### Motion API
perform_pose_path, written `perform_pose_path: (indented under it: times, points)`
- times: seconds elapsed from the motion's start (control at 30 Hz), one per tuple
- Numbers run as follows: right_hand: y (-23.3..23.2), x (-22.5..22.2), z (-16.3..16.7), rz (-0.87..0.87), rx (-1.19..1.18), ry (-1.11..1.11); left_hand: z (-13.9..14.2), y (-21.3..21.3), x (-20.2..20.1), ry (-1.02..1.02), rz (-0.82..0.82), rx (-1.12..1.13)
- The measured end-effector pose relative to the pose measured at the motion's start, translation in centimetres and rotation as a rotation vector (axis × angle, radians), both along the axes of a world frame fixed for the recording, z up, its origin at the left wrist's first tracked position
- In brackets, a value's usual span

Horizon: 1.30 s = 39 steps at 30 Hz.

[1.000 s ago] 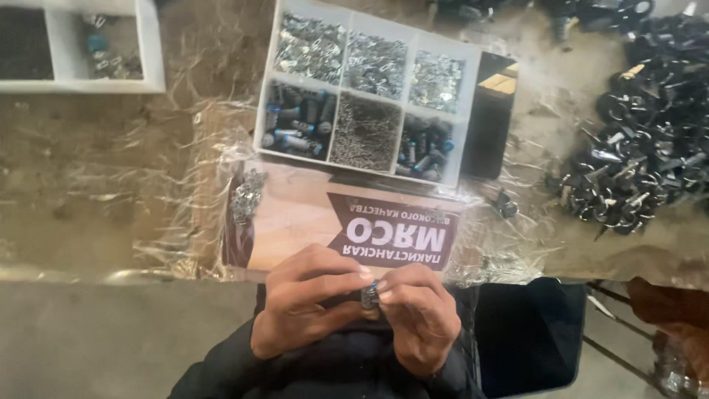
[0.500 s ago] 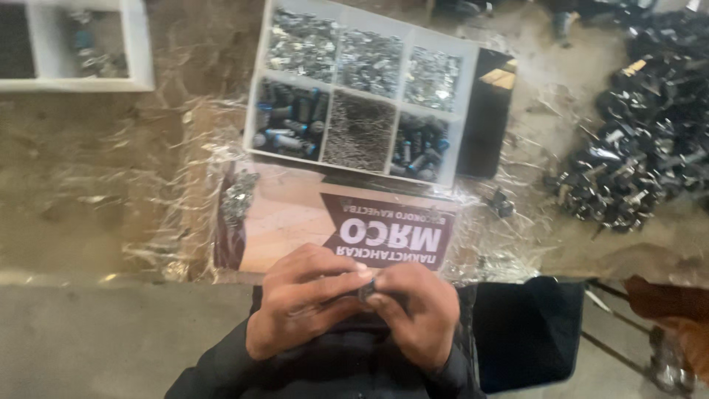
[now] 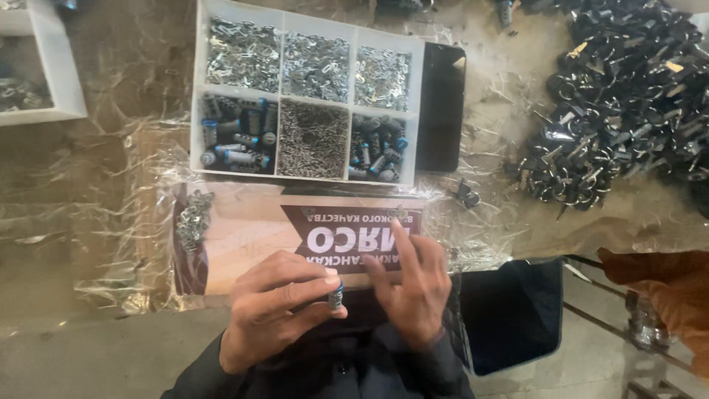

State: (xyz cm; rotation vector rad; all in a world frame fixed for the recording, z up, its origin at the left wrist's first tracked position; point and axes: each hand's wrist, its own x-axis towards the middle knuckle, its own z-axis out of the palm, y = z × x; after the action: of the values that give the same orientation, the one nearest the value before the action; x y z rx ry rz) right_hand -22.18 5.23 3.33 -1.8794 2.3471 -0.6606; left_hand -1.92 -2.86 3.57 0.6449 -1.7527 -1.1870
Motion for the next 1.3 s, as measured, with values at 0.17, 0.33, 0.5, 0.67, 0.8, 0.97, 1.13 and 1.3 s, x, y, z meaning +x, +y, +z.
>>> perform_pose_path:
  times: [0.17,0.33,0.5,0.67,0.8,0.97,1.13,1.3]
  points:
    - [0.4,-0.4,-1.0,0.057,0.025,0.073,0.0,0.0,-0.3,-0.004,-0.013,-0.021]
    - [2.9,-2.5,-2.5,0.471,-0.242,0.066,-0.1,-0.1,-0.2,-0.019,-0.016,-0.035]
    - [4.8,-1.8,-3.3,0.299,-0.245,-0.606,-0.3,0.1,-0.7,0.004,-0.003,-0.037]
    - [4.2,0.5,-0.7,0.190,-0.447,-0.469,0.0,0.3,-0.6,0.014,-0.021,-0.061]
    - [2.9,2.1,1.7,0.198,-0.434,-0.758,0.1,0.6,-0.3,-0.019,-0.009,-0.041]
    - [1.6,3.2,2.4,0.176,-0.395,-0.677,0.2,1.0,-0.1,-0.012,0.011,-0.041]
    - [1.1,3.1,2.1,0.256,-0.413,-0.572,0.0,1.1,0.3,-0.015,0.017,-0.043]
    - [1.5,2.2,1.8,0.309,-0.322,-0.539,-0.4,0.7,0.5,-0.030,0.014,-0.107]
